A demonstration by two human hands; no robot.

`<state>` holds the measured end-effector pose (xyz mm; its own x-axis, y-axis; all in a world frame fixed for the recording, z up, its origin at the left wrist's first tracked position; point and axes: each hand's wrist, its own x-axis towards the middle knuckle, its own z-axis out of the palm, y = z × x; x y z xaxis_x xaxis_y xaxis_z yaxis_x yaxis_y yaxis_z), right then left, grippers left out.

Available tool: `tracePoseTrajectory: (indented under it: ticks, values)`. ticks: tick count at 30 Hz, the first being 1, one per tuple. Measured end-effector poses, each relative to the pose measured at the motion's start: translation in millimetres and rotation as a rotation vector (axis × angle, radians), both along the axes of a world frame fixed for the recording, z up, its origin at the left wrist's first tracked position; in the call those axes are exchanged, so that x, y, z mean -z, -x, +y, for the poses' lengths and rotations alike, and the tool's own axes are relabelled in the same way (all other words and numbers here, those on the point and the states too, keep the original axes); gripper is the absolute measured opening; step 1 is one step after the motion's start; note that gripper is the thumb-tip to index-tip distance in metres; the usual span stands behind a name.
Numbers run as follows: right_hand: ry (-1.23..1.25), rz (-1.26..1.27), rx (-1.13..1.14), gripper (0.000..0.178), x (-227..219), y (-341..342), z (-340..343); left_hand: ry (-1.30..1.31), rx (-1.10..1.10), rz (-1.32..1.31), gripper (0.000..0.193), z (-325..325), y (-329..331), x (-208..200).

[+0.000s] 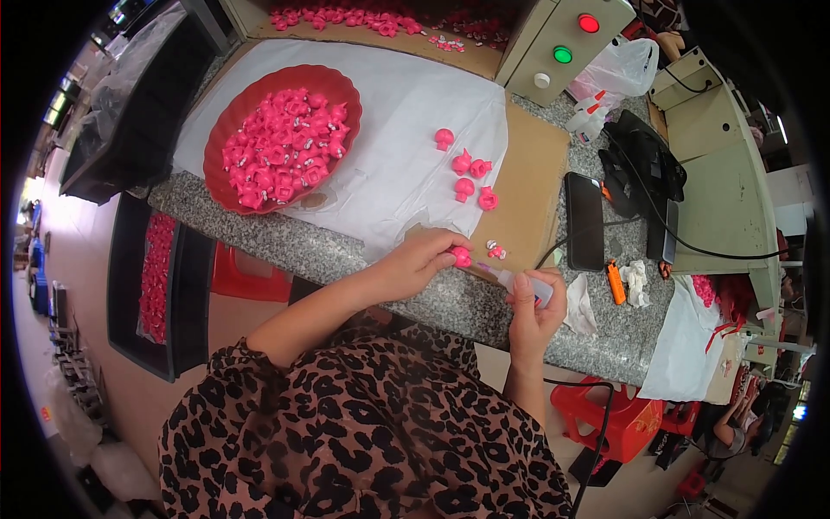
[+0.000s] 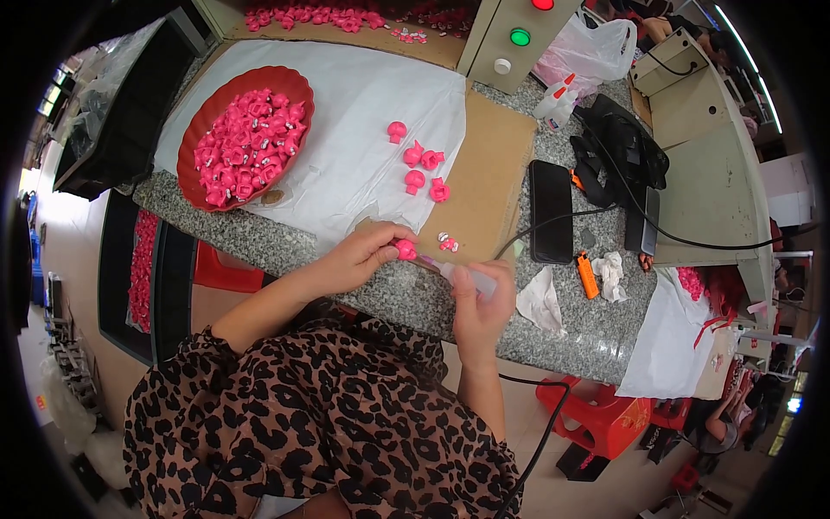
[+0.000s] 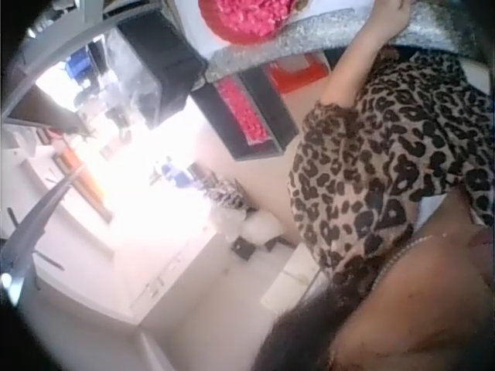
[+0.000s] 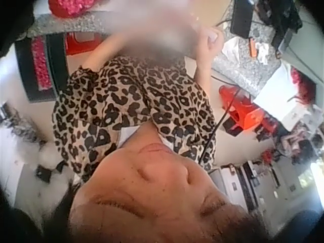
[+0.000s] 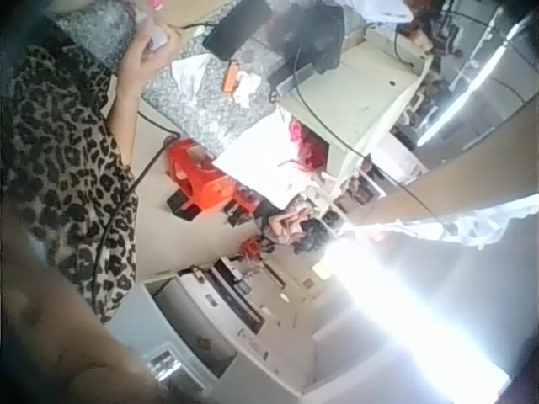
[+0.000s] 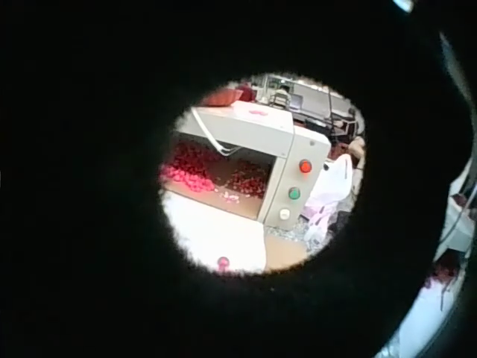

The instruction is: The person applies glue to small pink plastic toy components with a glue bottle.

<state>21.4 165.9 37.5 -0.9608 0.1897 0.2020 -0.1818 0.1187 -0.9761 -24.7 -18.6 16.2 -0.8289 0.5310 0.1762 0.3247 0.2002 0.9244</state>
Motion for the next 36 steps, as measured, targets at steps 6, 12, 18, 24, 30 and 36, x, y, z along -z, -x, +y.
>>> tracePoseTrajectory:
  ticks: [6, 12, 18, 24, 30, 36]
  values:
    - [-0.009, 0.013, -0.009, 0.014, 1.2, -2.3, 0.0, -0.026, -0.028, -0.020, 0.021, 0.5, -1.8, -0.4]
    - [0.010, 0.008, 0.017, 0.013, 2.3, -4.7, -2.0, -0.065, -0.039, -0.125, 0.020, 1.2, -3.2, -1.6]
    - [0.013, 0.012, 0.010, 0.012, 4.1, -5.1, -2.1, -0.072, -0.056, -0.139, 0.021, 0.2, -3.3, 2.1]
    - [0.035, 0.004, 0.014, 0.013, 4.2, -5.2, -3.8, -0.077, -0.064, -0.148, 0.021, 0.8, -3.3, 2.8]
    - [0.042, 0.000, 0.024, 0.013, 6.1, -5.6, -3.0, -0.097, -0.063, -0.151, 0.021, 0.9, -3.1, 5.0]
    - [0.038, -0.004, 0.049, 0.012, 8.2, -6.1, -5.2, -0.106, -0.075, -0.150, 0.021, 1.0, -3.4, 7.5]
